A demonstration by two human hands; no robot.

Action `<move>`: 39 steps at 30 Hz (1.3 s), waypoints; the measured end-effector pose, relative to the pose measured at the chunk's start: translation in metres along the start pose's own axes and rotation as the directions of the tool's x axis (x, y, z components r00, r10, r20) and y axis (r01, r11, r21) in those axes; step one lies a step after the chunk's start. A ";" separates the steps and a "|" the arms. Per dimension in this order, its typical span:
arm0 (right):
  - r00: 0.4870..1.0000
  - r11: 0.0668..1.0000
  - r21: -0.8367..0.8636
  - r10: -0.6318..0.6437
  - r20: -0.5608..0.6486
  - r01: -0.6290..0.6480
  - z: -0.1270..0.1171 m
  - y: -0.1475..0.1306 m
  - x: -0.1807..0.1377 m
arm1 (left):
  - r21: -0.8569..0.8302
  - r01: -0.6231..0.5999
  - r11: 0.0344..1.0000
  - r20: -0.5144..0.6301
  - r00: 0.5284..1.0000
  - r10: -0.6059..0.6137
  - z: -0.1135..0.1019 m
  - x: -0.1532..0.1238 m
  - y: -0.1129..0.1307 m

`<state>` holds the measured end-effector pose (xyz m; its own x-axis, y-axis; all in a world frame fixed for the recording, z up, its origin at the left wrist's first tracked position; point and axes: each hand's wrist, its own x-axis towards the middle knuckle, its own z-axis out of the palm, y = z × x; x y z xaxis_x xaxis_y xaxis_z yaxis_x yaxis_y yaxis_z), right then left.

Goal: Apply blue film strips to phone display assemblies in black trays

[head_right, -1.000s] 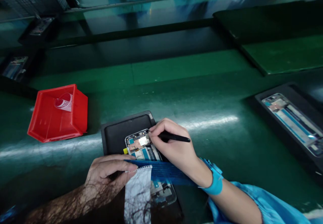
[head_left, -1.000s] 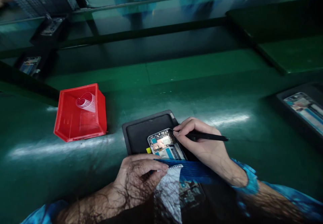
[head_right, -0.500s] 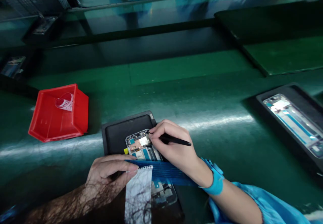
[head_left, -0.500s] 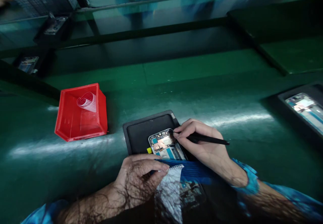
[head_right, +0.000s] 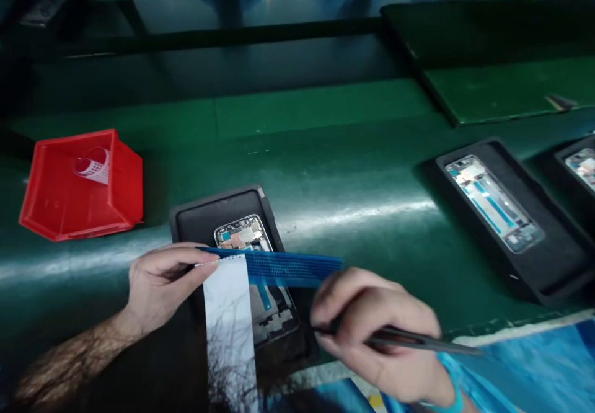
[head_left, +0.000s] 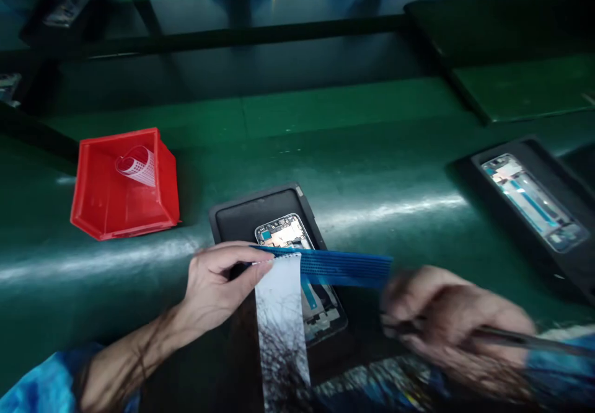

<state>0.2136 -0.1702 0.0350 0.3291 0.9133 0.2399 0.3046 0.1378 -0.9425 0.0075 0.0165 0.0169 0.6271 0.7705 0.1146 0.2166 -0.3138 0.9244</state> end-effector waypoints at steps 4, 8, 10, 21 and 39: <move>0.980 0.999 0.000 0.033 0.194 -0.034 0.014 0.016 -0.007 | -0.067 0.071 0.995 -0.009 0.997 -0.071 -0.003 0.003 0.000; 0.949 0.999 -0.024 0.041 0.311 -0.036 0.020 0.027 -0.008 | -0.159 0.101 0.982 -0.030 0.994 -0.107 -0.003 0.005 -0.001; 0.942 0.999 -0.025 0.043 0.332 -0.037 0.020 0.030 -0.009 | -0.176 0.107 0.979 -0.038 0.993 -0.115 -0.003 0.005 -0.002; 0.924 0.998 -0.046 0.056 0.378 -0.041 0.018 0.022 0.000 | -0.082 0.111 0.990 -0.023 0.993 -0.113 -0.005 0.003 -0.004; 0.921 0.993 -0.045 0.119 0.371 -0.110 0.018 0.028 -0.013 | -0.066 0.125 0.990 -0.041 0.991 -0.128 -0.003 0.006 0.001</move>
<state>0.2015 -0.1713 0.0015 0.0073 0.9997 0.0227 0.3065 0.0193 -0.9517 0.0094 0.0222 0.0197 0.5630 0.8264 0.0099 0.2435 -0.1773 0.9535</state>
